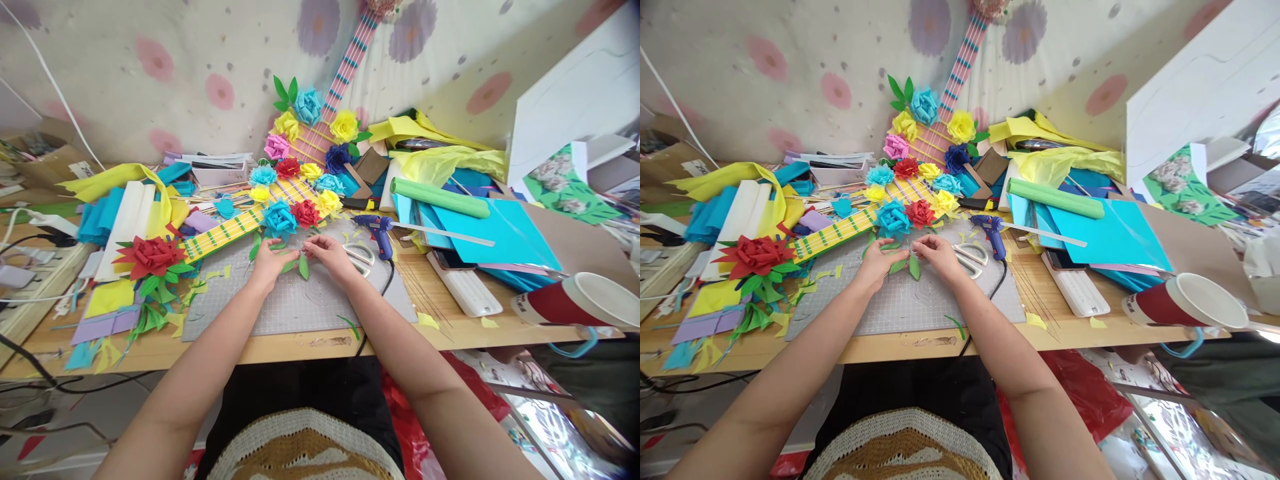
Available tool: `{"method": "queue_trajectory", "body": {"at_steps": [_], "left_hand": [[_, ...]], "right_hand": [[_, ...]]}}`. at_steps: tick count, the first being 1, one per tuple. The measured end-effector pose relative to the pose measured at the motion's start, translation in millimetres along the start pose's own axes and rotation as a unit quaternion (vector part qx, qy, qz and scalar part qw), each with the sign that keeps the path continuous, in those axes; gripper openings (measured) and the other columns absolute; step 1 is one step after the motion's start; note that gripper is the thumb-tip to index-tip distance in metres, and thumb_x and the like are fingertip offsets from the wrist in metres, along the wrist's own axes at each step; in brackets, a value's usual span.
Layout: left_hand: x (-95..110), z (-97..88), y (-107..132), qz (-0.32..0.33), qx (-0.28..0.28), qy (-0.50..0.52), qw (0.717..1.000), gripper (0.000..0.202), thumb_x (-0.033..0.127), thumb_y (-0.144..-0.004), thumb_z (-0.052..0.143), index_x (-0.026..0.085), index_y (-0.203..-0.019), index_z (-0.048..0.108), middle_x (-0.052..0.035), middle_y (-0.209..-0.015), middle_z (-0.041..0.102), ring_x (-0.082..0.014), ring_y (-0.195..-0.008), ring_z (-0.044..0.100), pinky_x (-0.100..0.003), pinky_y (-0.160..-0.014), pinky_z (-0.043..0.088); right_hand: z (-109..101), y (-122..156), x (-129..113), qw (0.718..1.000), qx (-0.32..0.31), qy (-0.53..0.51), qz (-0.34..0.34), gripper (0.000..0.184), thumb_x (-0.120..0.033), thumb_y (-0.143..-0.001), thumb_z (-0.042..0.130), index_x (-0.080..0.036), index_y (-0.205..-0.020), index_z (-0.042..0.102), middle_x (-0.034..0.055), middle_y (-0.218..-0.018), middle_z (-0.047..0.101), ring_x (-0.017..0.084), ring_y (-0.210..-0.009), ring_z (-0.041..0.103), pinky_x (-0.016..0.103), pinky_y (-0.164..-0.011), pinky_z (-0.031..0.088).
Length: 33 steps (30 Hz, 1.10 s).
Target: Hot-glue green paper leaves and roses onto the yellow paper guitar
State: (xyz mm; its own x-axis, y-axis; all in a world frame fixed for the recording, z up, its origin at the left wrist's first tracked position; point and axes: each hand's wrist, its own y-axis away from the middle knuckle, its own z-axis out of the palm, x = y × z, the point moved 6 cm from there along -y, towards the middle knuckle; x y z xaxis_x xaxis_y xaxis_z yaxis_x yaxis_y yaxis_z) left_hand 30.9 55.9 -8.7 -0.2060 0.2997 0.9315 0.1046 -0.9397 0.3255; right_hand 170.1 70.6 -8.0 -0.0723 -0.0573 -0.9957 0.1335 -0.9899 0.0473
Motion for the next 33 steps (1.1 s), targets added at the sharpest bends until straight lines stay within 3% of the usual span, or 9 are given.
{"method": "queue_trajectory", "body": {"at_steps": [4,6,10,13,15,20,24,29,33], "left_hand": [[-2,-1.3,-1,-0.006,-0.002,0.019,1.0,0.052,0.009,-0.057,0.075,0.018,-0.093,0.04,-0.0023,-0.071,0.066,-0.0185,-0.066,0.066,-0.038,-0.065,0.055],[-2,-2.5,-2,-0.008,-0.003,0.025,1.0,0.051,0.008,-0.057,0.074,0.018,-0.093,0.04,-0.0022,-0.07,0.065,-0.0181,-0.065,0.066,-0.037,-0.064,0.055],[-2,-4.4,-4,-0.009,-0.004,0.029,1.0,0.052,0.008,-0.057,0.074,0.018,-0.093,0.039,-0.0022,-0.071,0.065,-0.0189,-0.067,0.066,-0.037,-0.064,0.055],[0,-5.3,-5,0.006,0.002,0.036,0.999,0.052,0.008,-0.057,0.074,0.019,-0.093,0.038,-0.0021,-0.071,0.066,-0.0197,-0.069,0.067,-0.038,-0.067,0.054],[0,-5.5,-6,0.024,0.006,0.041,0.999,0.051,0.009,-0.057,0.073,0.019,-0.092,0.037,-0.0019,-0.072,0.066,-0.0191,-0.069,0.067,-0.037,-0.07,0.054],[0,-4.5,-7,0.056,-0.001,0.038,0.998,0.051,0.01,-0.056,0.073,0.02,-0.089,0.036,-0.001,-0.072,0.066,-0.0174,-0.07,0.067,-0.035,-0.074,0.052],[-1,-6.2,-7,0.059,0.001,0.018,0.998,0.053,0.014,-0.054,0.075,0.02,-0.09,0.038,-0.0016,-0.074,0.067,-0.0163,-0.068,0.067,-0.032,-0.074,0.05],[-1,-5.6,-7,0.061,0.009,0.023,0.998,0.051,0.012,-0.055,0.074,0.02,-0.09,0.037,-0.0017,-0.073,0.067,-0.016,-0.065,0.066,-0.033,-0.071,0.051],[-2,-4.1,-7,0.061,0.014,0.027,0.998,0.049,0.009,-0.058,0.073,0.02,-0.088,0.036,-0.0007,-0.071,0.065,-0.017,-0.066,0.066,-0.036,-0.071,0.053]], "right_hand": [[-22,4,-26,0.992,0.008,0.122,-0.038,0.034,-0.05,-0.063,0.067,-0.02,-0.078,0.061,0.0022,-0.078,0.064,0.014,-0.07,0.057,0.029,-0.066,0.046],[-41,12,-47,0.967,0.004,0.249,-0.049,0.03,-0.047,-0.066,0.066,-0.02,-0.078,0.063,0.0033,-0.079,0.065,0.015,-0.07,0.056,0.029,-0.065,0.043],[-99,33,-68,0.874,0.012,0.482,0.061,0.034,-0.051,-0.068,0.064,-0.019,-0.059,0.057,0.0028,-0.06,0.06,0.015,-0.058,0.051,0.029,-0.054,0.035],[-150,45,-72,0.788,0.133,0.587,0.128,0.04,-0.055,-0.067,0.064,-0.02,-0.051,0.05,0.0045,-0.053,0.055,0.018,-0.057,0.05,0.031,-0.054,0.034],[-169,47,-69,0.763,0.203,0.602,0.121,0.04,-0.057,-0.066,0.063,-0.021,-0.056,0.051,0.0065,-0.058,0.056,0.021,-0.062,0.052,0.034,-0.057,0.036],[-165,27,-44,0.812,0.223,0.537,0.055,0.04,-0.054,-0.064,0.066,-0.017,-0.076,0.061,0.0106,-0.076,0.062,0.023,-0.073,0.057,0.035,-0.064,0.042],[-161,17,-27,0.849,0.251,0.462,0.054,0.046,-0.057,-0.067,0.06,-0.014,-0.08,0.064,0.0112,-0.074,0.064,0.024,-0.073,0.06,0.035,-0.063,0.044],[-158,20,-32,0.904,0.313,0.289,-0.03,0.049,-0.06,-0.068,0.056,-0.014,-0.083,0.064,0.0098,-0.072,0.065,0.021,-0.068,0.062,0.031,-0.056,0.045],[-118,23,-45,0.952,0.225,0.164,-0.123,0.047,-0.06,-0.07,0.055,-0.018,-0.088,0.062,0.0071,-0.077,0.065,0.016,-0.064,0.06,0.028,-0.055,0.045]]}}
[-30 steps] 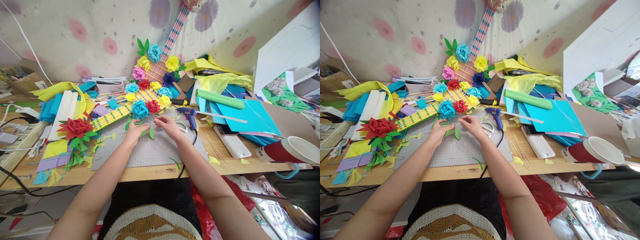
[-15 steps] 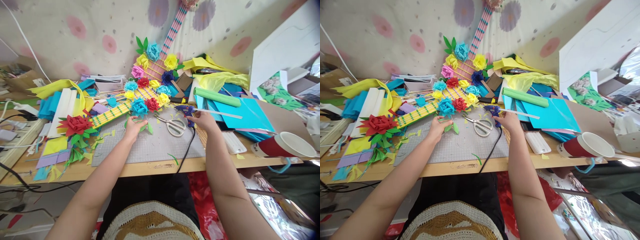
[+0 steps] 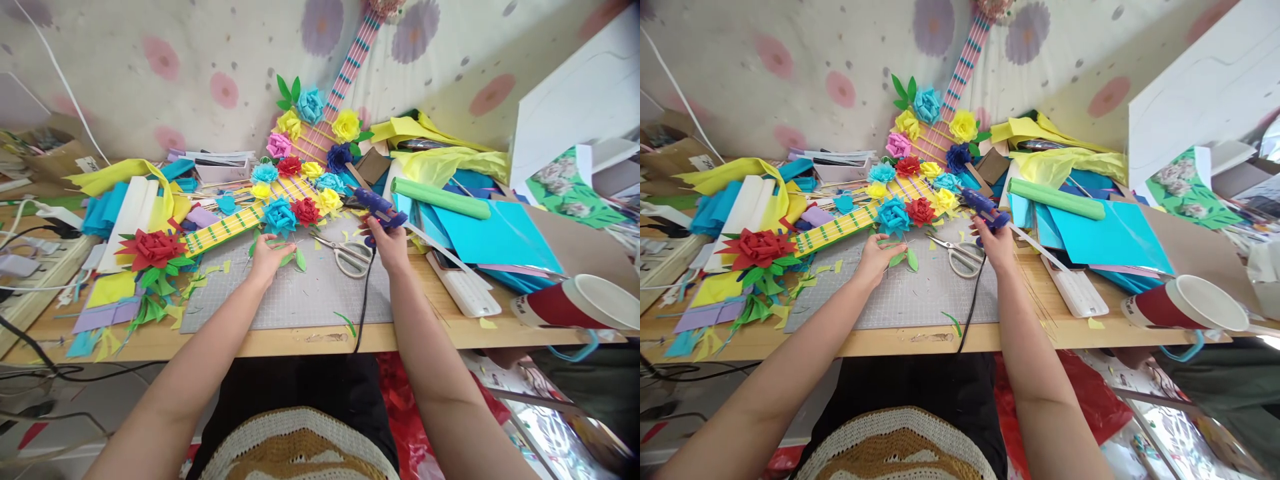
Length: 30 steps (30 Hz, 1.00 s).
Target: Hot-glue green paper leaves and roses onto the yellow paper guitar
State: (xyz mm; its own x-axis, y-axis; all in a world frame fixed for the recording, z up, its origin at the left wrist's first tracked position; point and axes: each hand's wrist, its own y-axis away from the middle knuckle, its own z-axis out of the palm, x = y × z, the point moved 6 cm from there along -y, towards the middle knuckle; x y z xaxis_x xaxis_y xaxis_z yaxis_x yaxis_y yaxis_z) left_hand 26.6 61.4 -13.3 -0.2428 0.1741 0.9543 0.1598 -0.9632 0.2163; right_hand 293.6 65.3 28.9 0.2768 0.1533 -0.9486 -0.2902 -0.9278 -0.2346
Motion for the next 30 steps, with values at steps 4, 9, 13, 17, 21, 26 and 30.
{"method": "queue_trajectory", "body": {"at_steps": [4,9,13,17,21,26,30], "left_hand": [[-1,-0.6,-1,0.003,0.005,-0.008,1.0,0.05,0.008,-0.058,0.072,0.02,-0.089,0.036,-0.001,-0.071,0.065,-0.017,-0.066,0.066,-0.037,-0.07,0.053],[0,-1.7,-3,0.011,0.015,-0.012,1.0,0.048,0.006,-0.058,0.071,0.019,-0.089,0.037,-0.0006,-0.069,0.065,-0.016,-0.062,0.065,-0.034,-0.064,0.054],[0,-2.0,-3,0.009,0.017,-0.009,1.0,0.047,0.004,-0.059,0.07,0.019,-0.088,0.037,0.0004,-0.067,0.064,-0.015,-0.059,0.064,-0.032,-0.06,0.053],[-1,-3.1,-2,0.004,0.016,-0.003,1.0,0.046,0.004,-0.059,0.07,0.019,-0.088,0.036,0.0004,-0.067,0.065,-0.0153,-0.058,0.064,-0.033,-0.06,0.054],[-1,-4.2,-3,0.0,0.021,-0.01,1.0,0.047,0.005,-0.059,0.07,0.019,-0.088,0.036,0.0009,-0.066,0.065,-0.0154,-0.058,0.064,-0.035,-0.062,0.054],[0,-4.1,-3,0.008,0.027,-0.026,0.999,0.048,0.006,-0.058,0.071,0.019,-0.091,0.037,0.0009,-0.068,0.065,-0.0158,-0.061,0.065,-0.034,-0.065,0.054],[0,-4.6,-2,0.01,0.029,-0.029,0.999,0.048,0.006,-0.059,0.071,0.019,-0.091,0.037,0.0003,-0.068,0.065,-0.0159,-0.061,0.064,-0.033,-0.062,0.054]], "right_hand": [[44,24,-9,0.991,-0.137,-0.004,0.012,0.043,-0.059,-0.066,0.061,-0.018,-0.076,0.061,0.0002,-0.056,0.055,0.012,-0.049,0.049,0.027,-0.05,0.04],[71,41,-3,0.976,-0.209,0.067,-0.012,0.041,-0.058,-0.069,0.058,-0.018,-0.076,0.061,-0.0007,-0.054,0.054,0.013,-0.051,0.05,0.026,-0.049,0.039],[69,40,-4,0.973,-0.191,0.111,-0.07,0.041,-0.055,-0.073,0.056,-0.017,-0.086,0.065,0.0032,-0.069,0.063,0.018,-0.065,0.058,0.027,-0.057,0.043],[58,38,-5,0.964,-0.184,0.164,-0.096,0.04,-0.053,-0.076,0.055,-0.018,-0.089,0.067,0.0041,-0.076,0.067,0.019,-0.071,0.061,0.028,-0.062,0.045],[51,39,-8,0.951,-0.201,0.206,-0.109,0.041,-0.053,-0.077,0.054,-0.016,-0.087,0.067,0.0048,-0.074,0.067,0.019,-0.068,0.061,0.027,-0.061,0.044],[54,41,-12,0.933,-0.218,0.243,-0.149,0.042,-0.054,-0.079,0.051,-0.016,-0.091,0.066,0.0052,-0.078,0.066,0.018,-0.071,0.06,0.026,-0.061,0.043],[58,42,-13,0.927,-0.229,0.25,-0.162,0.042,-0.054,-0.08,0.05,-0.017,-0.092,0.065,0.0055,-0.079,0.066,0.019,-0.072,0.06,0.027,-0.061,0.042]]}}
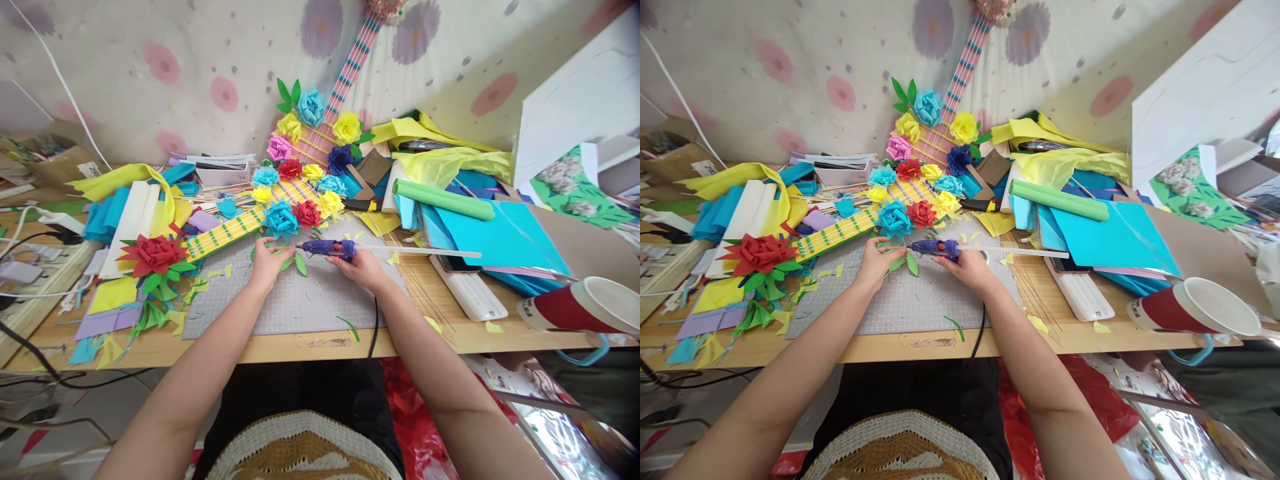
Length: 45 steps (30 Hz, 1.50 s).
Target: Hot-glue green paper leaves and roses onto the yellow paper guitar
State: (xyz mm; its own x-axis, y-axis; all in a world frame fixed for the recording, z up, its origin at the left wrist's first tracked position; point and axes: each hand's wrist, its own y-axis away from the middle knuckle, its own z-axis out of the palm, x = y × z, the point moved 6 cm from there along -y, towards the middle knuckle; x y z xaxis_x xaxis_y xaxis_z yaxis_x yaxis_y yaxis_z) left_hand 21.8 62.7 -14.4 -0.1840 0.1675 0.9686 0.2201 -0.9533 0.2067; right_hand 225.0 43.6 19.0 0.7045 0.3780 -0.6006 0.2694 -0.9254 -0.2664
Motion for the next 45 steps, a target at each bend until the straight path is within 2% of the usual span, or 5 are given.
{"method": "queue_trajectory", "body": {"at_steps": [20,32,40,45], "left_hand": [[0.6,-1.9,0.9,-0.002,0.008,-0.015,1.0,0.049,0.007,-0.059,0.071,0.019,-0.092,0.037,-0.0002,-0.069,0.064,-0.0164,-0.065,0.065,-0.032,-0.064,0.053],[-3.1,-1.6,-1.8,-0.002,0.0,-0.009,1.0,0.05,0.007,-0.059,0.071,0.019,-0.094,0.038,0.0,-0.069,0.065,-0.0177,-0.065,0.066,-0.035,-0.065,0.054],[-5.0,-1.6,-4.0,0.001,-0.003,-0.006,1.0,0.051,0.008,-0.059,0.072,0.019,-0.095,0.038,-0.0005,-0.069,0.065,-0.0156,-0.058,0.064,-0.036,-0.063,0.055],[-4.2,-0.7,-3.1,0.003,-0.006,-0.008,1.0,0.052,0.008,-0.058,0.073,0.019,-0.094,0.037,-0.0005,-0.07,0.065,-0.0166,-0.062,0.065,-0.036,-0.064,0.055]], "right_hand": [[-0.7,0.6,-5.5,1.0,-0.009,0.01,0.0,0.04,-0.052,-0.082,0.048,-0.017,-0.092,0.064,0.0063,-0.083,0.066,0.02,-0.075,0.061,0.028,-0.064,0.044],[-1.4,0.0,-6.6,1.0,-0.015,0.008,0.007,0.038,-0.052,-0.081,0.049,-0.018,-0.09,0.064,0.0056,-0.076,0.065,0.02,-0.072,0.06,0.029,-0.062,0.043],[-1.3,0.1,-6.3,1.0,-0.013,0.012,0.008,0.039,-0.053,-0.081,0.049,-0.018,-0.089,0.064,0.0061,-0.081,0.066,0.02,-0.073,0.06,0.028,-0.062,0.042],[-1.6,0.1,-5.4,1.0,-0.012,0.016,0.01,0.039,-0.052,-0.081,0.05,-0.018,-0.091,0.064,0.0053,-0.077,0.066,0.02,-0.073,0.06,0.028,-0.06,0.042]]}}
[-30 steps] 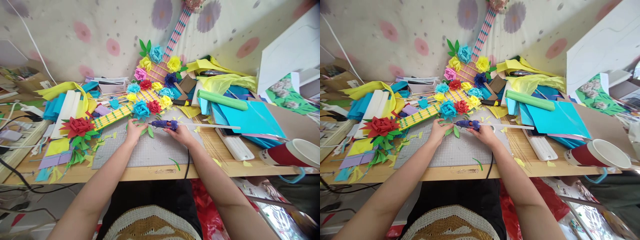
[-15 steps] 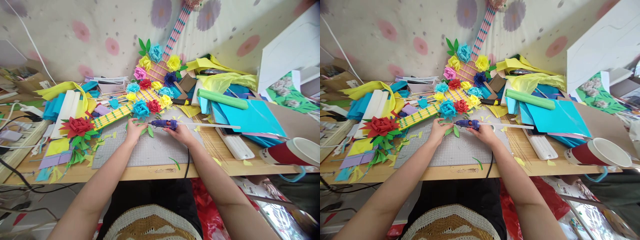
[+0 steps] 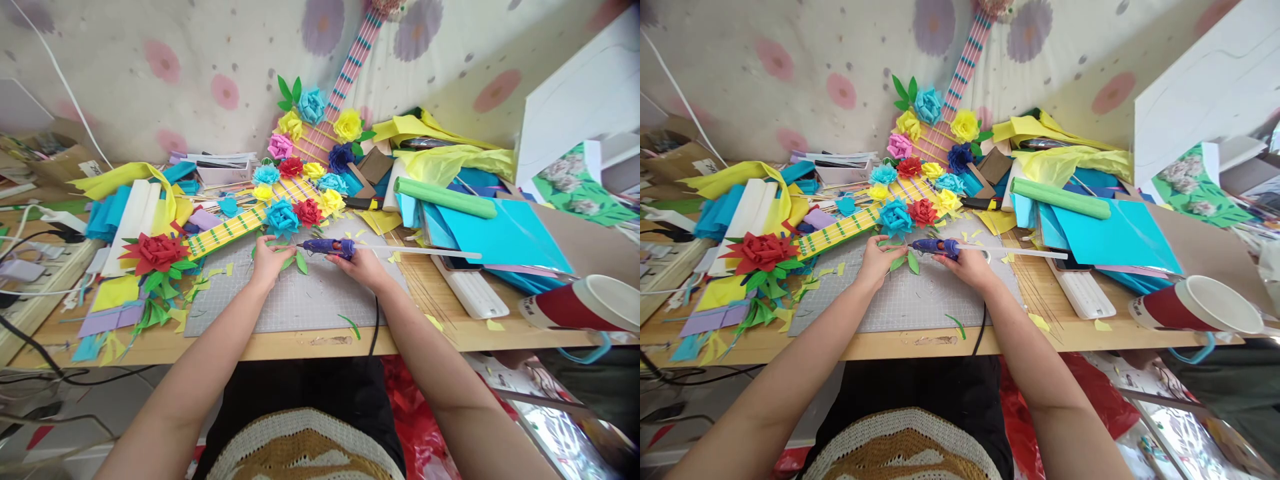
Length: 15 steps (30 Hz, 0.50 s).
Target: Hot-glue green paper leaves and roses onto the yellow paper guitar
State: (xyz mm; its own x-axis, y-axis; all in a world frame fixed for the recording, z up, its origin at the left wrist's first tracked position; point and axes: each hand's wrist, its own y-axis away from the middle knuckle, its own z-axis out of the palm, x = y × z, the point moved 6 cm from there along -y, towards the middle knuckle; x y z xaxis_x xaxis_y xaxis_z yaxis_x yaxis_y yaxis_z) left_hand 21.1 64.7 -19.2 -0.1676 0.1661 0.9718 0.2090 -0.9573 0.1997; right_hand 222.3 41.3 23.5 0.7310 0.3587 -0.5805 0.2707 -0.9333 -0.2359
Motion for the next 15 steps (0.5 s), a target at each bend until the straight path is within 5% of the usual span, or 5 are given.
{"method": "queue_trajectory", "body": {"at_steps": [15], "left_hand": [[0.7,-0.4,-0.2,0.012,-0.005,-0.002,1.0,0.053,0.008,-0.056,0.073,0.02,-0.094,0.038,0.0001,-0.07,0.065,-0.0169,-0.062,0.064,-0.037,-0.064,0.055]], "right_hand": [[-0.5,-0.7,-3.8,1.0,0.008,0.002,-0.019,0.036,-0.051,-0.081,0.05,-0.018,-0.088,0.062,0.0078,-0.086,0.065,0.021,-0.076,0.06,0.03,-0.066,0.043]]}}
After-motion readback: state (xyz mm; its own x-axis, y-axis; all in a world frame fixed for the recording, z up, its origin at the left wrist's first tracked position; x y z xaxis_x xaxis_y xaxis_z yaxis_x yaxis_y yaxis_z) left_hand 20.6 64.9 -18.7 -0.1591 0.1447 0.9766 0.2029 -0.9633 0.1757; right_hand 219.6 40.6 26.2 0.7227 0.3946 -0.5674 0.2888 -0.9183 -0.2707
